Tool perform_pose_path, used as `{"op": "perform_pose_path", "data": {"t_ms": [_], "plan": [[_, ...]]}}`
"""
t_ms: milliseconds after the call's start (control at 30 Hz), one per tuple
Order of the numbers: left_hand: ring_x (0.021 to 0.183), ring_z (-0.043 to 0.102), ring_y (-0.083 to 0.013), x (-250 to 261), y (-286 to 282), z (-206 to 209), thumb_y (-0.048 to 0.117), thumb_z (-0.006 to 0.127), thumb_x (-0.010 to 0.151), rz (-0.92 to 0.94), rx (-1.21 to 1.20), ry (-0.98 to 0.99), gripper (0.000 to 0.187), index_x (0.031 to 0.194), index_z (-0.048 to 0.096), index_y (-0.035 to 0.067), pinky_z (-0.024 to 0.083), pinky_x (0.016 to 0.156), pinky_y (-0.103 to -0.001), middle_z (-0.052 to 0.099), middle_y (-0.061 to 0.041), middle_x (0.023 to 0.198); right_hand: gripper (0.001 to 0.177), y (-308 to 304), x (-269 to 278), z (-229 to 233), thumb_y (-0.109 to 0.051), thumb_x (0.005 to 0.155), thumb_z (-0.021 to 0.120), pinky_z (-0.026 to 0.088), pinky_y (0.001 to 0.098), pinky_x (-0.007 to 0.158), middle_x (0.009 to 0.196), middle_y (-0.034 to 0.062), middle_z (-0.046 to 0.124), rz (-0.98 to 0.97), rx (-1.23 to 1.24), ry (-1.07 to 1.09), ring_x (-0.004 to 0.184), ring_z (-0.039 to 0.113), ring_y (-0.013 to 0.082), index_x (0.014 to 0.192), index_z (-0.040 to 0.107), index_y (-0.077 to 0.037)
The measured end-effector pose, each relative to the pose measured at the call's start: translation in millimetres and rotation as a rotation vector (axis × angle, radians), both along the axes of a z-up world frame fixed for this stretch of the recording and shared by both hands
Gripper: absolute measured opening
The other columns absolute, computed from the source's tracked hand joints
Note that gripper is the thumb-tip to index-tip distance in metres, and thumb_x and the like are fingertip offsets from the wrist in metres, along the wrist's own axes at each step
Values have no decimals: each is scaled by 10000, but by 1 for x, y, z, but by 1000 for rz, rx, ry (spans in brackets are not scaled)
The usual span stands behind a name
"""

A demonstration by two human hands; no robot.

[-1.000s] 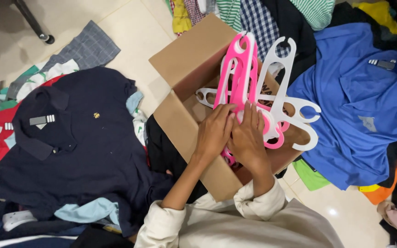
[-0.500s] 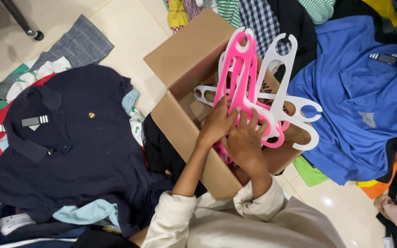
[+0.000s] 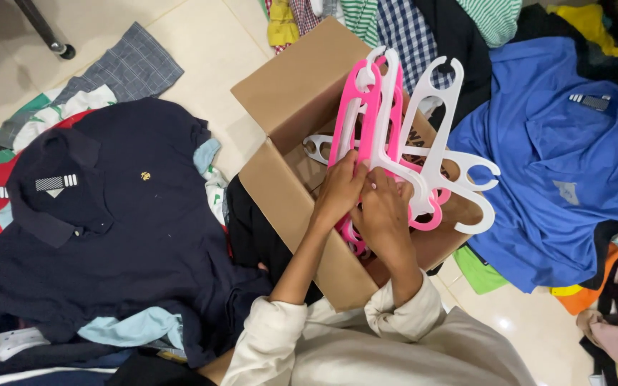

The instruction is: The person is hanging various shirts on plastic hangers and buttoning the top buttons to prepare them for display or storage.

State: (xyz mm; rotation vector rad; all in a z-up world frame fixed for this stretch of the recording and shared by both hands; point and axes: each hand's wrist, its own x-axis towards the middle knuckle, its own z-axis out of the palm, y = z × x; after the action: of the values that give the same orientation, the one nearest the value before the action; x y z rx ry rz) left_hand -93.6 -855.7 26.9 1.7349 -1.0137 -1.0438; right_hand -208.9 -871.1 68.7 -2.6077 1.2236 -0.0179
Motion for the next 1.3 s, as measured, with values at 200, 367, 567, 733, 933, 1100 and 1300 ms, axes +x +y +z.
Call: {"op": "perform_pose_path", "data": {"t_ms": [200, 367, 567, 733, 933, 1100, 1300], "plan": [[971, 679, -451, -2, -4, 5, 290, 514, 1050, 263, -235, 116, 187, 1123, 579, 130, 521, 844, -521, 687, -225, 940, 333, 15, 17, 47, 5, 765, 756, 281, 488, 1083, 1236, 153, 533, 38, -76, -389, 1391, 432, 405, 1078, 655, 58], [980, 669, -210, 2, -2, 5, 252, 485, 1094, 473, -440, 294, 143, 1115, 577, 145, 540, 873, -382, 741, -117, 992, 241, 15, 18, 47, -1, 814, 759, 377, 427, 973, 1180, 63, 529, 75, -100, -597, 1275, 463, 332, 1036, 676, -40], [983, 604, -149, -1, 7, 17, 258, 421, 1129, 607, -657, 301, 185, 1145, 538, 116, 513, 864, -316, 682, -84, 988, 97, 11, 12, 25, -135, 909, 769, 457, 356, 774, 867, -9, 664, 79, -92, -676, 872, 624, 230, 842, 700, -136], [951, 633, -182, -7, 15, 28, 240, 401, 1122, 670, -824, 149, 203, 1162, 511, 74, 520, 896, -353, 627, -89, 959, 63, 18, 15, 34, -164, 916, 769, 517, 411, 814, 922, 55, 726, 54, -98, -666, 928, 691, 299, 927, 720, -127], [929, 615, -228, -3, 23, 24, 242, 350, 1127, 636, -1034, 140, 195, 1111, 404, 56, 473, 953, -391, 536, -104, 941, 580, 29, 26, 64, -31, 899, 678, 473, 670, 953, 1283, 365, 584, 67, 95, -634, 1160, 580, 582, 1440, 489, 58], [965, 645, -370, -2, 54, 23, 198, 312, 1118, 626, -1091, 14, 220, 1044, 415, 19, 488, 962, -456, 594, -164, 918, 647, 19, 17, 40, -91, 1009, 502, 90, 536, 1271, 1682, 221, 218, 454, 113, -315, 1536, 169, 396, 1599, 269, 37], [1075, 558, -363, -20, 95, -21, 184, 377, 1124, 770, -875, -169, 213, 1204, 439, -4, 403, 1087, -481, 514, -187, 1062, 945, 46, 22, -5, -411, 945, 655, 7, 634, 1202, 1693, 204, 119, 471, -58, -195, 1564, 53, 407, 1649, 111, -92]]}}
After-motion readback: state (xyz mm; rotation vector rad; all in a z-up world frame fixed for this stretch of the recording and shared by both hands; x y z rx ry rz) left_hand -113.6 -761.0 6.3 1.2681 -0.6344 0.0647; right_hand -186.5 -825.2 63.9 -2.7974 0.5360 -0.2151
